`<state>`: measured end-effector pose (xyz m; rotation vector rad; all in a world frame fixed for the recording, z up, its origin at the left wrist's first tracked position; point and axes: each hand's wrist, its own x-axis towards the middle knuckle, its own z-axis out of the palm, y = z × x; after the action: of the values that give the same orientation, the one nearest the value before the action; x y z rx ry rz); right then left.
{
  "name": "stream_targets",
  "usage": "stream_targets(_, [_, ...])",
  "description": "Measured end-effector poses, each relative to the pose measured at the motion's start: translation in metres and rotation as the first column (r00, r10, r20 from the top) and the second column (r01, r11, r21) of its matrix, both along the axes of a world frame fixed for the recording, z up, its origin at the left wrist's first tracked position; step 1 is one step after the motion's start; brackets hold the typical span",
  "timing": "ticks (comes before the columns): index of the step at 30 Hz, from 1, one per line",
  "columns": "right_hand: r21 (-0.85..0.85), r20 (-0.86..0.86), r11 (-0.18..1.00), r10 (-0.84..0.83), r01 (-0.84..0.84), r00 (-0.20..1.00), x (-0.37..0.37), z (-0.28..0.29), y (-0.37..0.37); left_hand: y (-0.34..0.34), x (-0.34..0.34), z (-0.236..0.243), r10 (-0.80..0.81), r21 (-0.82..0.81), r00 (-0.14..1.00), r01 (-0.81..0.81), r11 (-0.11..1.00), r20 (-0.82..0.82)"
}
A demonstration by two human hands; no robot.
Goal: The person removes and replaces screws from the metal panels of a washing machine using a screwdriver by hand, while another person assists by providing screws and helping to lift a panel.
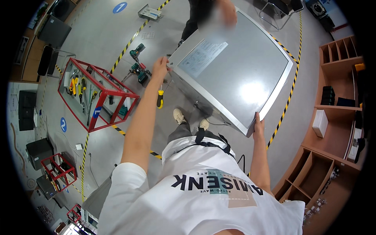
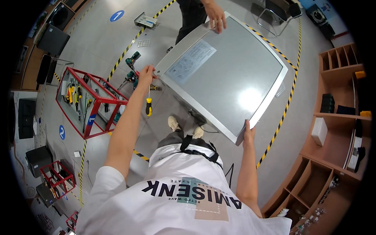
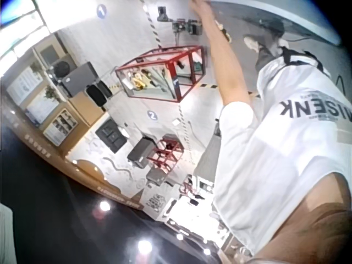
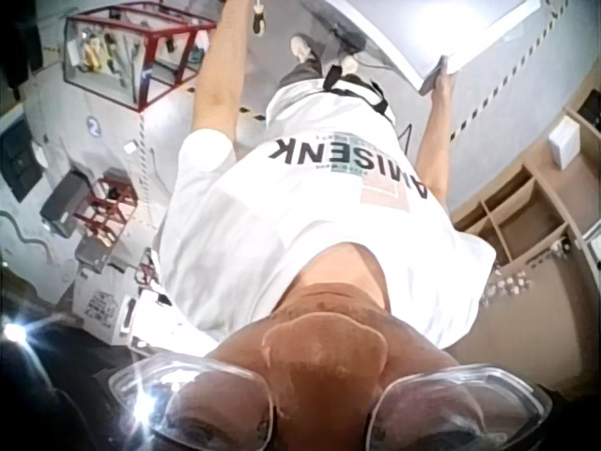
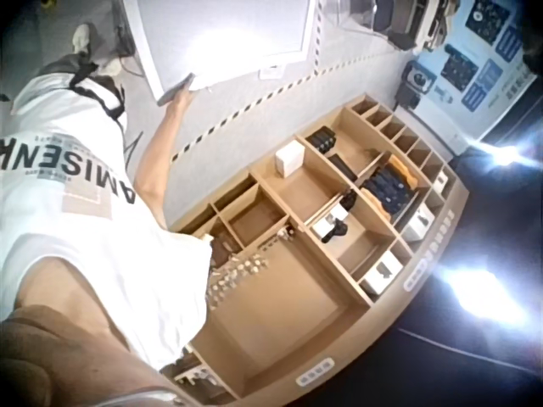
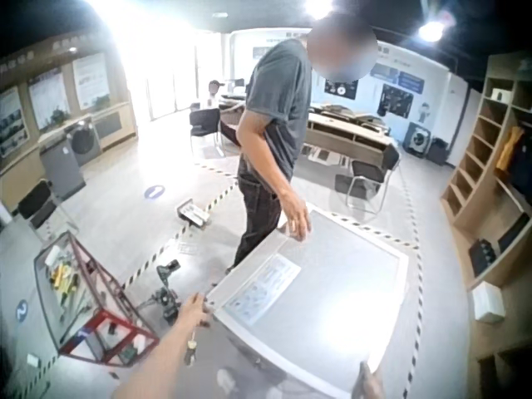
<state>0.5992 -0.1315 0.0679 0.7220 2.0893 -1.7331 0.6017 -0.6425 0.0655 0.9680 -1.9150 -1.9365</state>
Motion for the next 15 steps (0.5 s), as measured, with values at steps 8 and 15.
stream_targets(8, [0.012, 0.04, 1.0, -0.018, 0.018, 0.999, 0.0, -0.005, 0.006, 0.007, -0.007, 0.008, -0.201, -0.184, 0.973, 0.22, 0.958, 0.116])
stream_targets(15, [0.025, 0.062, 0.994, -0.111, 0.109, 0.992, 0.0, 0.005, -0.004, 0.002, -0.002, 0.002, -0.267, -0.204, 0.956, 0.287, 0.936, 0.121])
